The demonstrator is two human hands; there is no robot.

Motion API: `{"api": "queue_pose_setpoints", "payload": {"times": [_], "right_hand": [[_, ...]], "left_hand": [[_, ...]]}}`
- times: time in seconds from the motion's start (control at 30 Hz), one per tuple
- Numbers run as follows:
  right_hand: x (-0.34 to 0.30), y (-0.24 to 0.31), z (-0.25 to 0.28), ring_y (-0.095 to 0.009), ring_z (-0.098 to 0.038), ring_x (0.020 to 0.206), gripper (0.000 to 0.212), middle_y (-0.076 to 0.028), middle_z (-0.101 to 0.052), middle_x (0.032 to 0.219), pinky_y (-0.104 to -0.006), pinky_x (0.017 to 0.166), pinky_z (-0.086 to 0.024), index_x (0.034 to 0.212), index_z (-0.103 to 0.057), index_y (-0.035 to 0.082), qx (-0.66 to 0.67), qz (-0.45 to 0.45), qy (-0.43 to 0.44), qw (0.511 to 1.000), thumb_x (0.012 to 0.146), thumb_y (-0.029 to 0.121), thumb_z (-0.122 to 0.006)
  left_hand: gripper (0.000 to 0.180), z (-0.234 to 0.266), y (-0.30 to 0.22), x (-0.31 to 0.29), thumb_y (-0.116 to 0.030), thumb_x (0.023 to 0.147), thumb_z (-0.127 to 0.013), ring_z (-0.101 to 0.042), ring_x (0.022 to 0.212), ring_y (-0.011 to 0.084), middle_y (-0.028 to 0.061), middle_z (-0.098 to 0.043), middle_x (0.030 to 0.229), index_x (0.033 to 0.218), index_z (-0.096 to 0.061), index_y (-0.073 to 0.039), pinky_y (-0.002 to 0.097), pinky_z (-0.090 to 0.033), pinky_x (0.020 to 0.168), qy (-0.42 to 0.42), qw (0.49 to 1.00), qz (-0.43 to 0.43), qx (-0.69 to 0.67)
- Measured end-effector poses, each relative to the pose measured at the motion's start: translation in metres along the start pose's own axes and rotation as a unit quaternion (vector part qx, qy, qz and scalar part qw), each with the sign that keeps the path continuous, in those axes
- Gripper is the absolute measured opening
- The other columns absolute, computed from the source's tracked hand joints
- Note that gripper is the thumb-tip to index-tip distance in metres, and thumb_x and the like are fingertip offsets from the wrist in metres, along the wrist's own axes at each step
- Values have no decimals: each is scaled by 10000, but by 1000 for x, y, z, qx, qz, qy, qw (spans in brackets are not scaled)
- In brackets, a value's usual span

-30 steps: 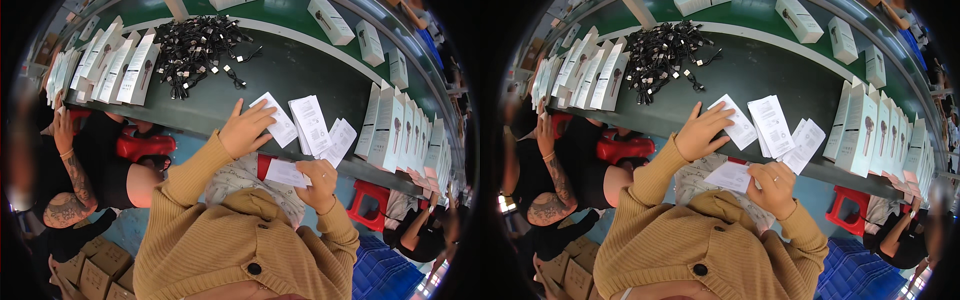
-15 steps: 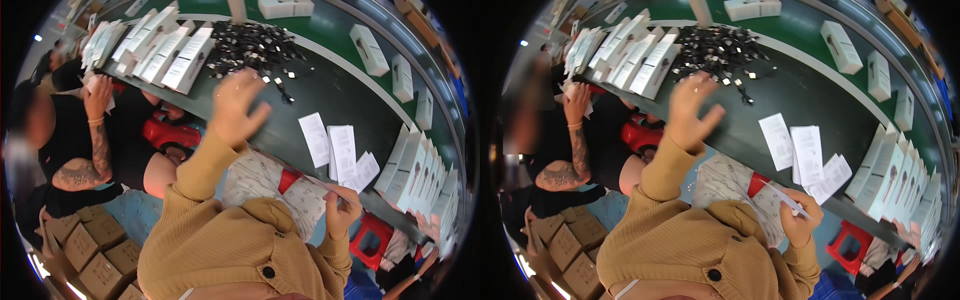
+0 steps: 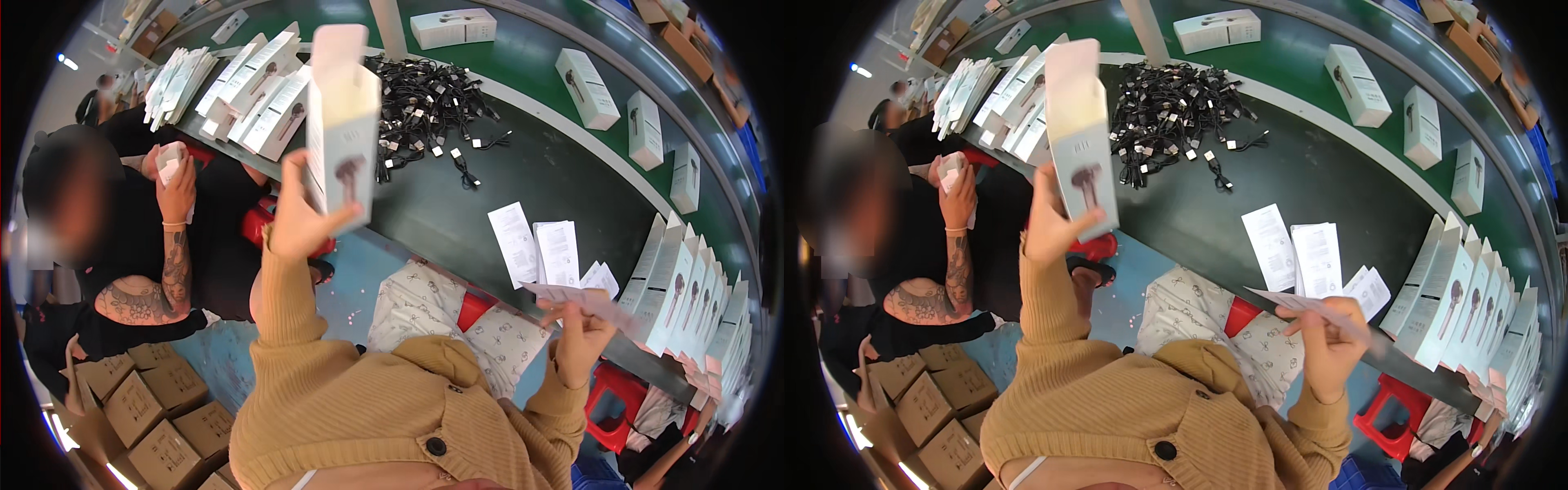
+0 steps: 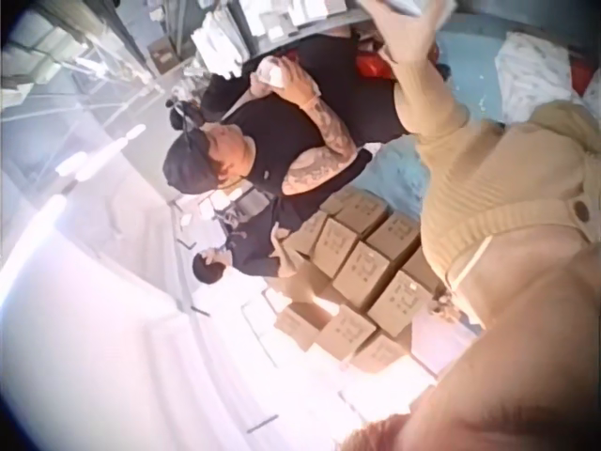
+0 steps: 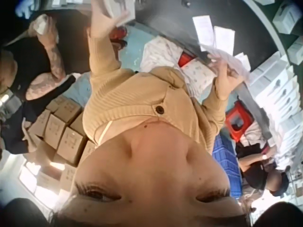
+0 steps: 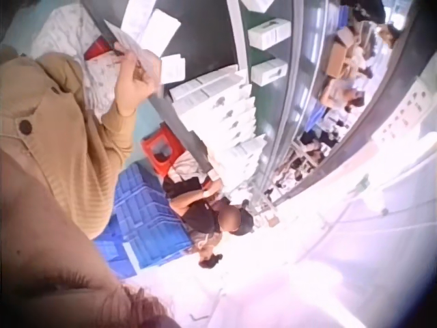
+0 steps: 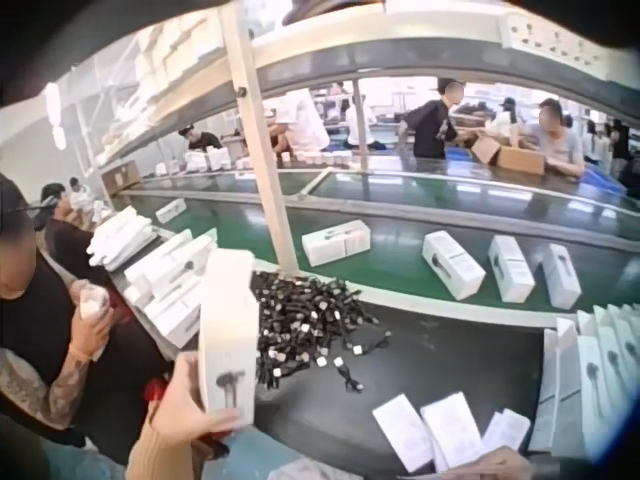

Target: Insert product manuals and power cables into product boxes on an assembly line.

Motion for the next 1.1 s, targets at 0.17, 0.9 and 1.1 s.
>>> {"api": "queue_pose_setpoints", "payload": {"times": [0.17, 0.9, 1.1], "right_hand": [[25, 45, -14, -164, -641, 737, 232, -142, -666, 896, -236, 573, -482, 1080, -552, -82, 38, 95, 11, 995, 858, -40, -607], [88, 52, -68, -54, -488, 517, 181, -49, -646, 849, -218, 487, -376, 924, -658, 9, -312, 35, 312, 897, 755, 48, -709], [154, 4, -91, -190, -637, 647, 274, -97, -673, 782, -286, 606, -498, 963, -672, 28, -466, 107, 207, 853, 816, 258, -693]], "left_hand": [[995, -61, -2, -52, -177, 562, -921, -534, 1100, 195, 127, -574, 1144, 1291, -252, -68, 350, -407, 955, 207, 966, 107, -116], [983, -94, 38, -97, -256, 583, -910, -502, 1119, 197, 126, -524, 1180, 1297, -269, -40, 326, -389, 949, 289, 943, 120, -114], [981, -81, 53, -108, -225, 575, -916, -476, 1165, 206, 109, -484, 1221, 1286, -257, -67, 355, -382, 971, 231, 952, 115, -168]]}}
Point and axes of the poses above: each hand's wrist, its own x-axis towards the middle knuckle, its own z-axis out of the back of the hand, y = z × x, the point moved 2 cm from there along x, towards the middle knuckle
